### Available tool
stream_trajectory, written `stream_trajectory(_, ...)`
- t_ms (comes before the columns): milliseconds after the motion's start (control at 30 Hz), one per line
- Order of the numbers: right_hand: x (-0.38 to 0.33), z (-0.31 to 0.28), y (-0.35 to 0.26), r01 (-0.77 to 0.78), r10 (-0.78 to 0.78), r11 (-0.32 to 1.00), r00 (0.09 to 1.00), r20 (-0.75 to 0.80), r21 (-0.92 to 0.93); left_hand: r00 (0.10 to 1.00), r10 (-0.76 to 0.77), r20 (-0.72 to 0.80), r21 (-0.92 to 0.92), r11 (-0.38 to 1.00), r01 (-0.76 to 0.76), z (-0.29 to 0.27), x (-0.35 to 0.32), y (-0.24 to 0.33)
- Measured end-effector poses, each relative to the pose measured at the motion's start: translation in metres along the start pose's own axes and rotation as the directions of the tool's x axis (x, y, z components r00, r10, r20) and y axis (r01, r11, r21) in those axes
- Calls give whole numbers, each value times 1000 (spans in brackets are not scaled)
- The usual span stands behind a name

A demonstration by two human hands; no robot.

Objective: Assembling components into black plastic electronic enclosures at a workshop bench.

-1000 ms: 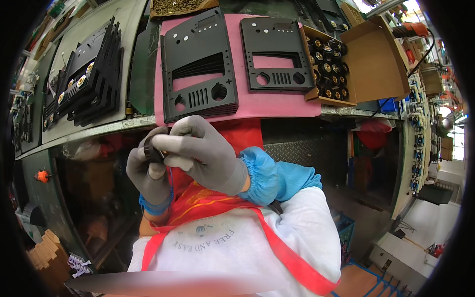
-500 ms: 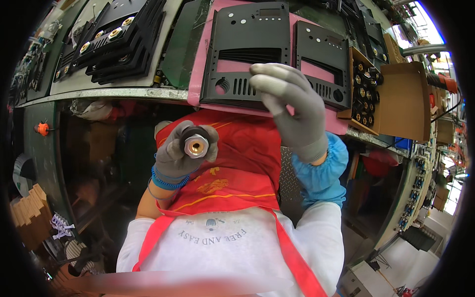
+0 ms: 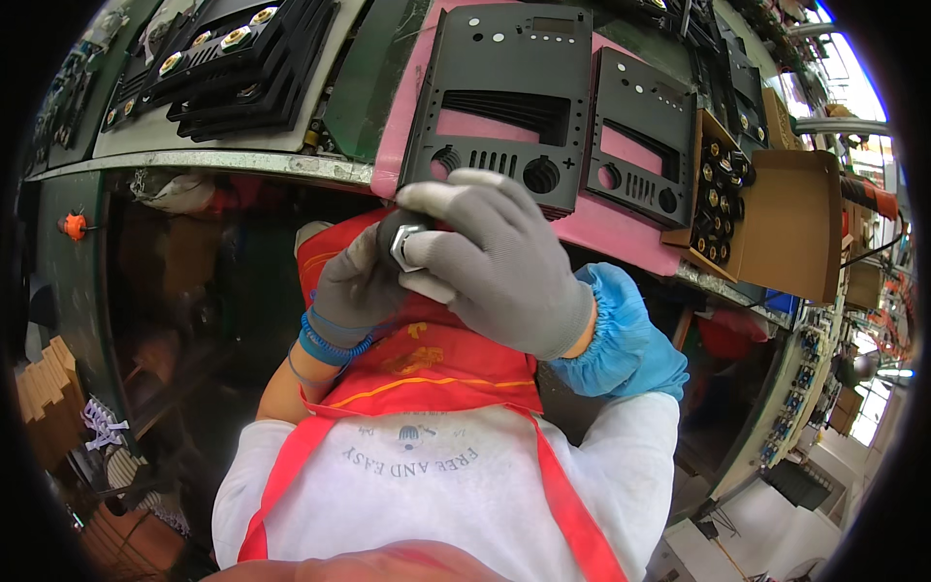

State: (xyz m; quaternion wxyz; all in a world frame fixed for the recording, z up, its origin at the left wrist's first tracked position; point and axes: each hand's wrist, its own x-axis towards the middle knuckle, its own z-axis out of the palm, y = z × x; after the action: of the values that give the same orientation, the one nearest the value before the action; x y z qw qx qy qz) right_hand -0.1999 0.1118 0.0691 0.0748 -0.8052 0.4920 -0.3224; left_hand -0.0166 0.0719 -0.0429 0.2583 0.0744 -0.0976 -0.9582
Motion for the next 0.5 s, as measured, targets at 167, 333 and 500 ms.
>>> stream_trajectory(167, 18, -6, 51, -171, 197, 922, 980, 40, -348, 997, -15, -80, 60, 998, 19, -34, 3, -11)
stream_trajectory(333, 21, 7, 59, -318, 425, 826, 893, 144, -465, 998, 42, -45, 79, 996, -39, -39, 14, -13)
stream_trajectory(500, 15, -4, 49, -457, 470, 877, 880, 69, -147, 1000, 18, -13, -15, 1000, -19, -44, 16, -12)
